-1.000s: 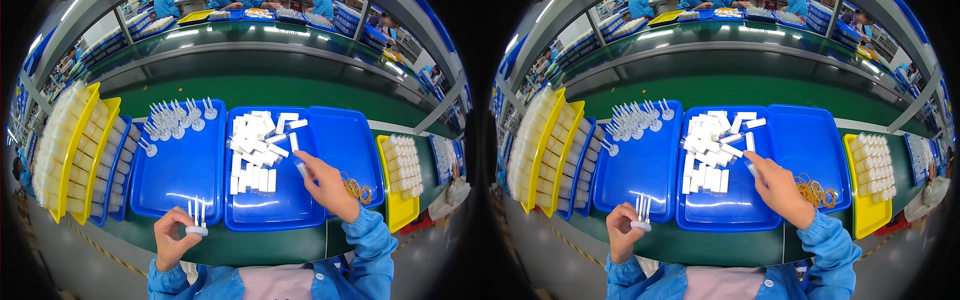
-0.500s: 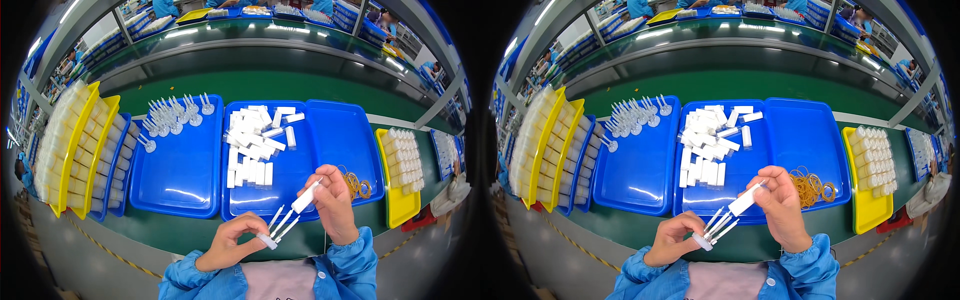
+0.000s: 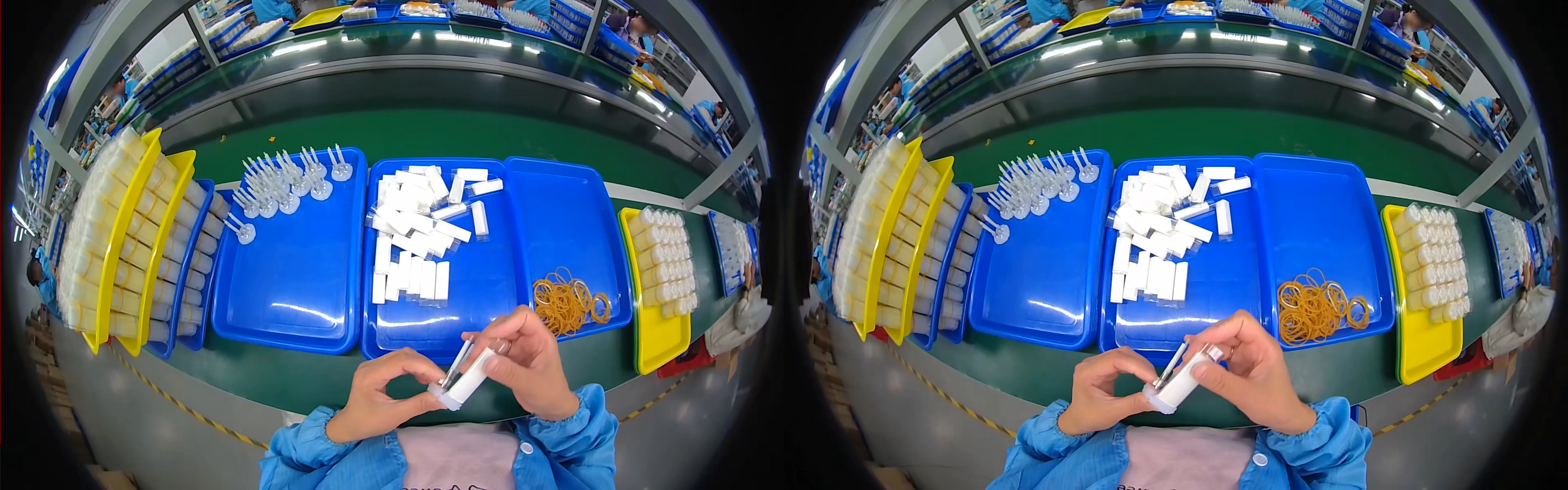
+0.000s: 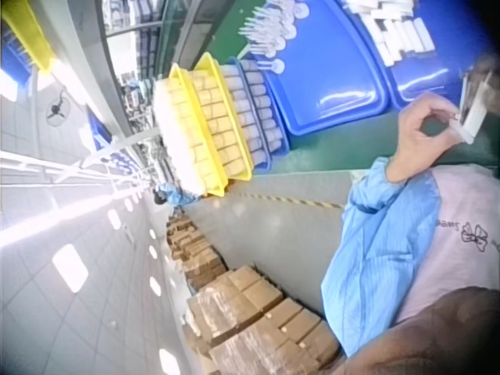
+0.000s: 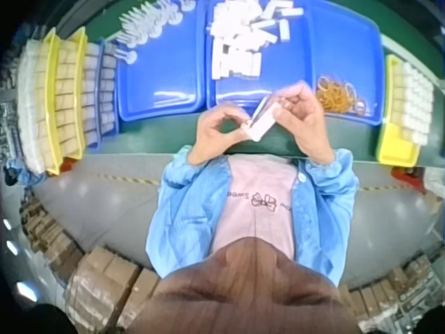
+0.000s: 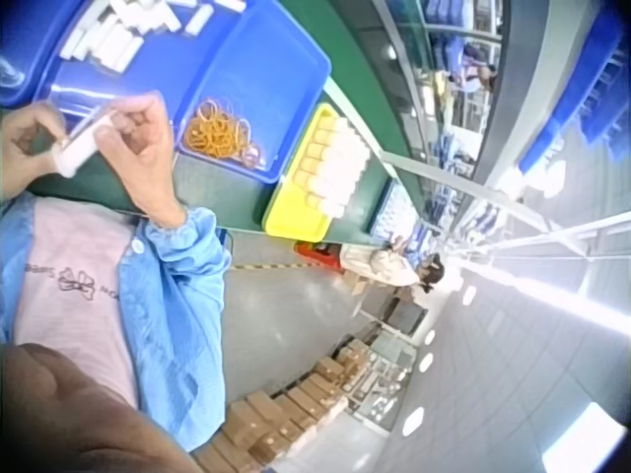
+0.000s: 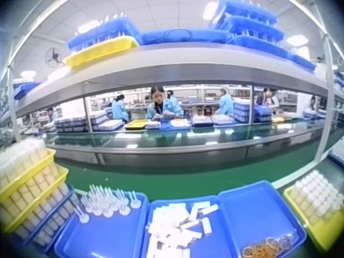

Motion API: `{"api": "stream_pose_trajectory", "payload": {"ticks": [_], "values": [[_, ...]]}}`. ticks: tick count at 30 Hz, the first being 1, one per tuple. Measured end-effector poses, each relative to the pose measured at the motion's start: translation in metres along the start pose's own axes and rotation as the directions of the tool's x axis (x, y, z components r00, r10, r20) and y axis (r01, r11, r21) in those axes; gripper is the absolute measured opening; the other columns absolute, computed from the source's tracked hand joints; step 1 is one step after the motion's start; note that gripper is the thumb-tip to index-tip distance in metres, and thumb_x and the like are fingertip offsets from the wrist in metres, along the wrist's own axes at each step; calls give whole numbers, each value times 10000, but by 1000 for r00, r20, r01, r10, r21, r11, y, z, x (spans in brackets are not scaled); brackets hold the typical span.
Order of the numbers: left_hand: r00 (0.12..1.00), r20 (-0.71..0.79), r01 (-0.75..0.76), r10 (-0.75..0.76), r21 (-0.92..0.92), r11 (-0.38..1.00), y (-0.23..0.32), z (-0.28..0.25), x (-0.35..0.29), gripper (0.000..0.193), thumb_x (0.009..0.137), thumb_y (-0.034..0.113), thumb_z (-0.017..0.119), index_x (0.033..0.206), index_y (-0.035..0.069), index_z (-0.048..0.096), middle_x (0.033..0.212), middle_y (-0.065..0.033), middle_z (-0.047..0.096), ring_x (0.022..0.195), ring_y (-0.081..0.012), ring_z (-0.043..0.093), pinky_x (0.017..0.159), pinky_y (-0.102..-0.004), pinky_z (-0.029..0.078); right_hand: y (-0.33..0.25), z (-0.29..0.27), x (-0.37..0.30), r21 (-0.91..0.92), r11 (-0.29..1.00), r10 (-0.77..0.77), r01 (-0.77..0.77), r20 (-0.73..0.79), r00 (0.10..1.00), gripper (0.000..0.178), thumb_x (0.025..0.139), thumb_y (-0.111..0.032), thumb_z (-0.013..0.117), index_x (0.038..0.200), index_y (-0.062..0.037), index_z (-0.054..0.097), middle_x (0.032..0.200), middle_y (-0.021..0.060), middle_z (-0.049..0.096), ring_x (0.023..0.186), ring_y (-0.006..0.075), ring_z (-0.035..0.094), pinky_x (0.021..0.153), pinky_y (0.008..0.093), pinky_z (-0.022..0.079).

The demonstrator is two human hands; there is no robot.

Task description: The person is manually assembling small white plastic components at a factory workstation, grouping them and securing them with rubber bands.

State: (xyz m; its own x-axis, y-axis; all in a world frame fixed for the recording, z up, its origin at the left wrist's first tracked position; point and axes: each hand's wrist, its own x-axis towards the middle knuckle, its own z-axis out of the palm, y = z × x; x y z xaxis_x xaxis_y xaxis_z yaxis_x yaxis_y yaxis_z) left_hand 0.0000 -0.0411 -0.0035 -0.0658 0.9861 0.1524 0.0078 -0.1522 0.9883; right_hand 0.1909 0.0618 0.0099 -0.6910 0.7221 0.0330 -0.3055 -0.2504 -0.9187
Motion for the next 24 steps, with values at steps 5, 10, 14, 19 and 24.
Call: {"api": "stream_pose_trajectory", "payload": {"ticks": [5, 10, 14, 19, 24], "values": [[993, -115, -36, 29, -53, 998, -11, -10, -11, 220, 708, -19, 793, 886, 21, 671, 883, -86, 666, 830, -165, 630, 753, -292, 493, -14, -10, 33, -542, 814, -79, 210, 255, 964, 280, 895, -65, 612, 1159, 11, 562, 1146, 153, 598, 1132, 250, 558, 990, 370, 414], [919, -394, -82, 10, -167, 983, -1, -33, -16, 237, 708, -52, 757, 879, 1, 601, 877, -94, 614, 841, -161, 599, 791, -303, 480, 10, -9, 93, -869, 239, -157, 433, 406, 900, 401, 790, 35, 564, 1187, -26, 564, 1264, 174, 522, 1174, 355, 511, 975, 401, 430], [858, -513, -114, 22, -148, 982, 3, -42, -26, 228, 715, -12, 763, 854, 15, 584, 876, -88, 609, 825, -150, 597, 786, -296, 482, 47, -15, 101, -841, 63, -100, 537, 530, 842, 463, 743, 67, 558, 1193, -46, 562, 1288, 166, 512, 1201, 355, 496, 979, 427, 430], [824, -565, -117, 38, -104, 988, 3, -56, -35, 229, 729, -4, 753, 870, 19, 575, 869, -80, 602, 813, -147, 602, 762, -284, 487, 37, -30, 83, -857, 60, 33, 512, 514, 857, 445, 744, 64, 552, 1173, -50, 576, 1286, 166, 523, 1210, 356, 493, 1008, 431, 414], [826, -563, -113, 20, -130, 985, 5, -52, -29, 240, 723, 9, 770, 873, 16, 582, 877, -82, 605, 813, -145, 597, 766, -280, 483, 7, -33, 70, -869, -58, 21, 492, 492, 871, 361, 778, 15, 552, 1132, -44, 595, 1255, 161, 550, 1207, 350, 502, 1004, 437, 420]]}}
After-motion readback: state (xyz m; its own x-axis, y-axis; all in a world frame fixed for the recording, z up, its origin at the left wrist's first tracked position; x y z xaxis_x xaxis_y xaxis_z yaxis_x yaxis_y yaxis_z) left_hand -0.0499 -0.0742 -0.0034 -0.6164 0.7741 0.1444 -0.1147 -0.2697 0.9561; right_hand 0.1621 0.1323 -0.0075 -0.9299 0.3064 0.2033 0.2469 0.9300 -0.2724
